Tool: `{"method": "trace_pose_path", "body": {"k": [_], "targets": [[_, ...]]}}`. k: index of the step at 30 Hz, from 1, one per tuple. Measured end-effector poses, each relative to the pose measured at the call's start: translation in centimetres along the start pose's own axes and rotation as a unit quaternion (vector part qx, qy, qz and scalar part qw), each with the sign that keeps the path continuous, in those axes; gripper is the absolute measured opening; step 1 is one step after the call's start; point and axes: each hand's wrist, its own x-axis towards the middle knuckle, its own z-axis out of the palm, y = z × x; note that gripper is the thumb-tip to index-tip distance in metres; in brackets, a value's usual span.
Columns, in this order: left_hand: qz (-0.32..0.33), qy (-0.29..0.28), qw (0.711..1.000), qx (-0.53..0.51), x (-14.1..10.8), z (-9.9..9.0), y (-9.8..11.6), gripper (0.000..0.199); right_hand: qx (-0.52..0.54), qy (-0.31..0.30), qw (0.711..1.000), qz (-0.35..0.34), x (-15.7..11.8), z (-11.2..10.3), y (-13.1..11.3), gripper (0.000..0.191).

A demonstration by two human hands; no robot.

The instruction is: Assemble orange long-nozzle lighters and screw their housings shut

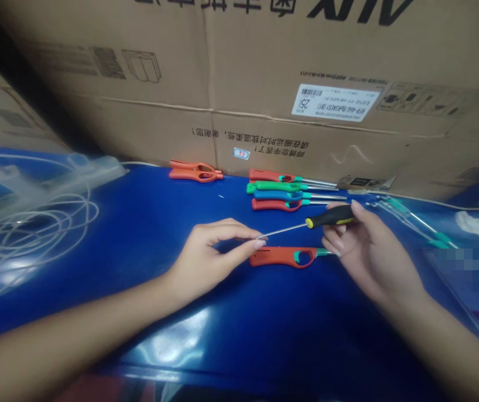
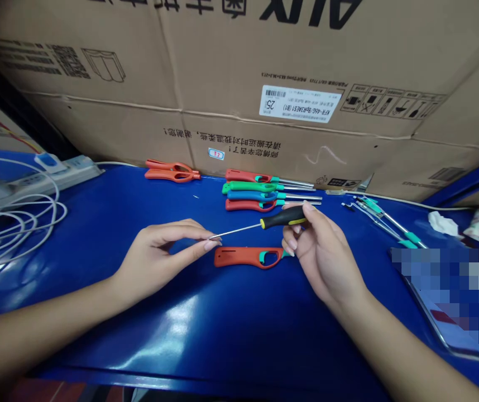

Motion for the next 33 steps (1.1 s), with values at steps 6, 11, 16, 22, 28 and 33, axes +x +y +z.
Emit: {"method": "trace_pose_path", "body": {"k": [6, 11, 16, 22, 28, 33], "targets": [[0.057, -0.014, 0.998, 0.029, 0.1, 0.0, -0.1, 0.008, 0.003, 0.002, 1.0, -0.001, 0.1, 0.2, -0.3, 0.029], [0.078, -0.023, 0.996, 0.038, 0.0, 0.0, -0.3, 0.008, -0.011, 0.004, 1.0, -0.015, 0.0, 0.0, -0.1, 0.028], [0.095, -0.024, 0.994, 0.041, 0.0, 0.1, -0.4, 0.009, -0.022, 0.008, 0.999, -0.022, 0.0, -0.2, -0.1, 0.023], [0.099, -0.03, 0.994, 0.045, 0.1, 0.1, -0.6, 0.009, -0.039, 0.009, 0.999, -0.027, 0.0, -0.4, -0.1, 0.023], [0.112, -0.05, 0.99, 0.066, 0.1, 0.1, -1.0, 0.01, -0.085, 0.015, 0.993, -0.08, -0.1, -0.6, -0.1, 0.021], [0.111, -0.115, 0.981, 0.107, 0.0, 0.0, -1.3, 0.011, -0.196, 0.016, 0.967, -0.162, -0.7, -0.9, -0.4, 0.019]]}}
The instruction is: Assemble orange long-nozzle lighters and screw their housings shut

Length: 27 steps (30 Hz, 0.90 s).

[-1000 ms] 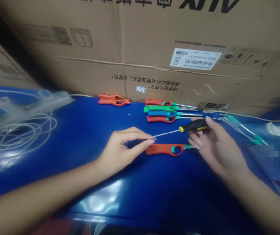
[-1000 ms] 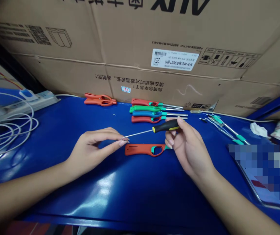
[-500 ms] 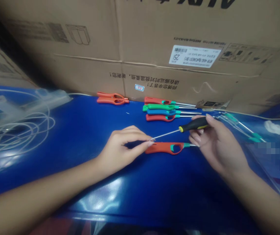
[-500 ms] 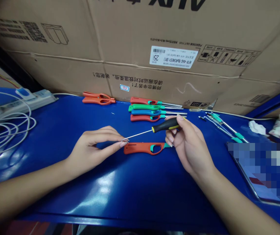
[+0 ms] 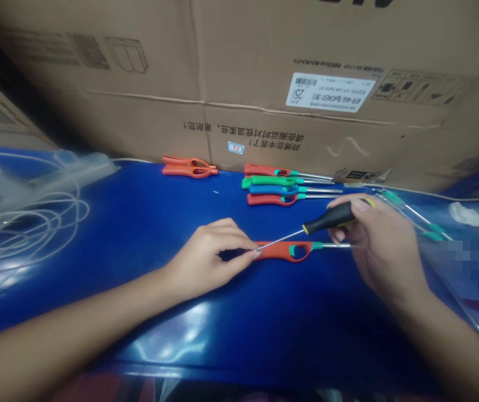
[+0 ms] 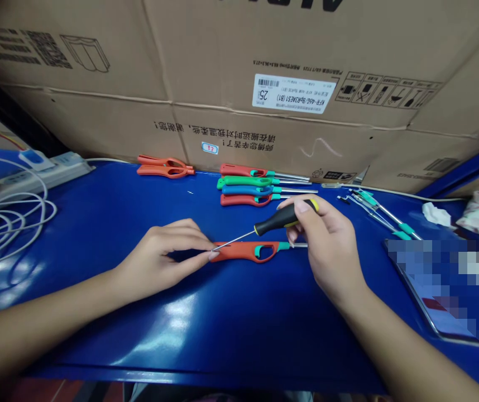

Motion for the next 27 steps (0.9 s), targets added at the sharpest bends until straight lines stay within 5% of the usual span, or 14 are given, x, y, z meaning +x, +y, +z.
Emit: {"method": "trace_pose_path", "body": {"k": [8, 16, 21, 27], "targets": [[-0.007, -0.124, 0.992, 0.039, -0.5, 0.0, 0.3, 0.015, -0.199, -0.106, 0.963, -0.147, -1.3, -0.4, -1.7, 0.019], [-0.036, -0.177, 0.983, -0.005, -0.5, 0.3, 0.5, 0.014, -0.091, -0.26, 0.955, -0.109, -1.8, -0.4, -2.1, 0.022], [-0.046, -0.176, 0.983, -0.024, -0.4, 0.4, 0.4, 0.013, -0.043, -0.227, 0.964, -0.133, -2.1, 0.4, -1.7, 0.04], [-0.067, -0.163, 0.983, -0.045, -0.4, 0.8, 0.3, 0.01, -0.075, -0.173, 0.959, -0.211, -2.3, 0.0, -0.6, 0.029]]}}
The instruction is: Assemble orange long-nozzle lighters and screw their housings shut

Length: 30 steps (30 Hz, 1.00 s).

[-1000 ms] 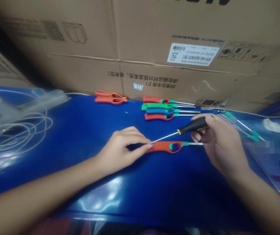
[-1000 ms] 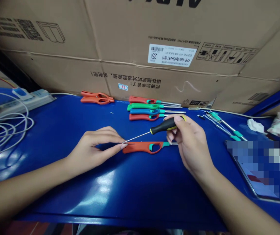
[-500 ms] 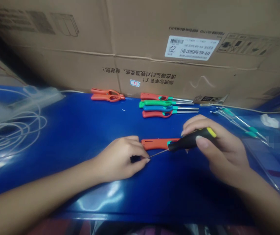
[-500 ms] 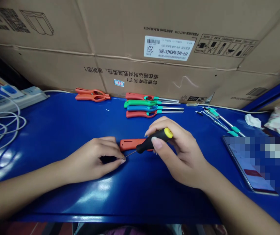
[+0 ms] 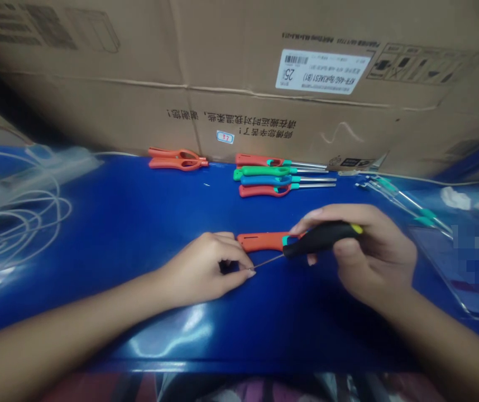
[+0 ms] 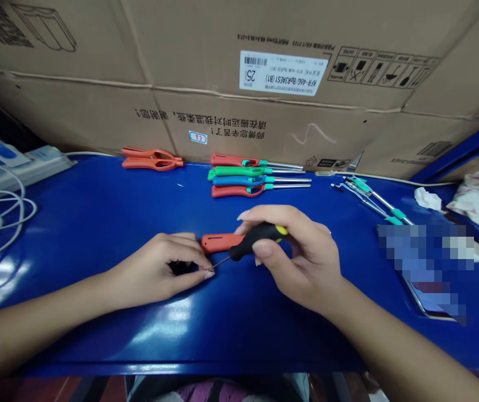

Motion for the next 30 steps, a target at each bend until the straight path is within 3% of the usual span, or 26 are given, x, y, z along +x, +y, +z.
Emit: {"method": "trace_pose_path", "body": {"k": [4, 7, 13, 19, 23, 30], "targets": [[-0.012, 0.024, 1.0, -0.01, 0.2, 0.1, -0.2, 0.008, 0.023, -0.039, 0.999, 0.028, -0.1, -0.2, -0.3, 0.049], [-0.008, 0.034, 0.999, -0.014, 0.2, 0.1, -0.1, 0.007, 0.053, -0.033, 0.997, 0.033, 0.0, 0.2, -0.5, 0.059], [0.018, 0.005, 0.999, -0.039, 0.2, 0.6, -0.2, 0.008, 0.038, 0.028, 0.999, 0.001, 0.5, 1.0, -0.3, 0.058], [0.002, 0.036, 0.999, -0.029, 0.0, 0.9, 0.0, 0.016, 0.019, 0.048, 0.999, 0.012, 0.6, 0.9, 0.1, 0.05], [-0.005, 0.066, 0.998, -0.023, 0.1, 0.7, 0.3, 0.007, 0.005, 0.068, 0.998, 0.011, 0.7, 0.9, 0.0, 0.046], [0.015, 0.054, 0.998, -0.029, 0.2, 0.7, 0.0, 0.007, 0.014, 0.061, 0.998, 0.009, 0.6, 1.1, 0.0, 0.052]]}}
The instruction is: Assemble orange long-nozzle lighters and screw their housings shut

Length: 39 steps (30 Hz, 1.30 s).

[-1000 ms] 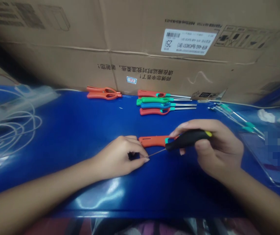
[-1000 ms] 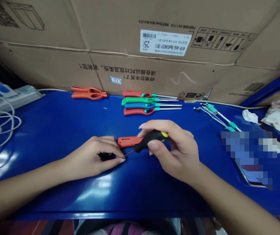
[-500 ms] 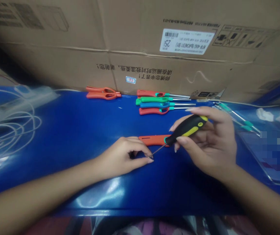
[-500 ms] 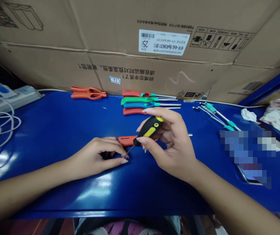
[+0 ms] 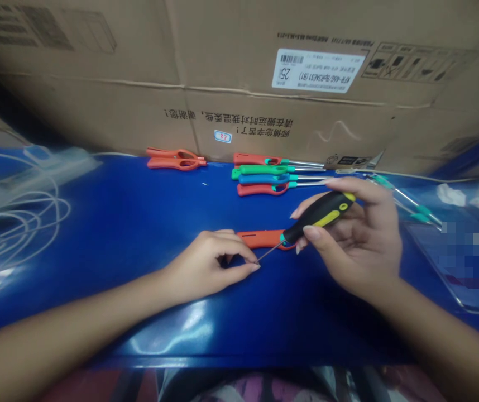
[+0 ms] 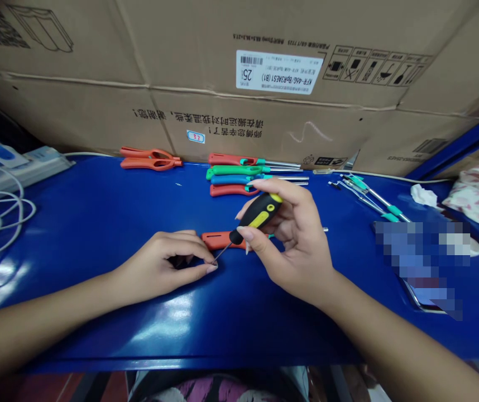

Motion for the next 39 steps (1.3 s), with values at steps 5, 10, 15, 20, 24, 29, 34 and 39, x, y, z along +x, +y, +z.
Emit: {"method": "trace_pose_path", "body": {"k": [5, 10, 15, 20, 24, 29, 34, 39], "targets": [[0.007, -0.006, 1.0, -0.002, -0.1, 0.1, 0.0, 0.008, 0.014, -0.007, 1.0, 0.0, -0.1, 0.0, 0.0, 0.054], [0.025, 0.033, 0.998, 0.05, 0.2, -1.1, 0.1, 0.022, -0.015, 0.023, 1.0, -0.004, 0.0, -0.1, -0.2, 0.05], [0.006, 0.001, 0.991, 0.134, 0.6, -2.5, -1.1, 0.053, -0.043, 0.072, 0.996, -0.013, 0.1, 0.0, -0.2, 0.05], [0.012, 0.001, 0.995, 0.103, 0.7, -0.9, -1.8, 0.041, -0.037, 0.076, 0.996, -0.011, -0.3, 0.5, 0.2, 0.055], [0.025, 0.008, 0.997, 0.075, 0.6, 0.5, -1.5, 0.037, -0.053, 0.061, 0.996, -0.026, -0.7, 1.0, 0.3, 0.059], [0.046, 0.011, 0.997, 0.058, 0.4, 0.7, -1.4, 0.038, -0.061, 0.043, 0.995, -0.061, -0.9, 1.2, 0.3, 0.061], [0.049, 0.008, 0.997, 0.06, 0.4, 0.7, -1.4, 0.036, -0.065, 0.024, 0.994, -0.081, -1.1, 1.0, 0.7, 0.067], [0.05, 0.01, 0.997, 0.059, 0.4, 0.8, -1.5, 0.036, -0.087, 0.0, 0.993, -0.081, -1.4, 0.8, 1.0, 0.069]]}}
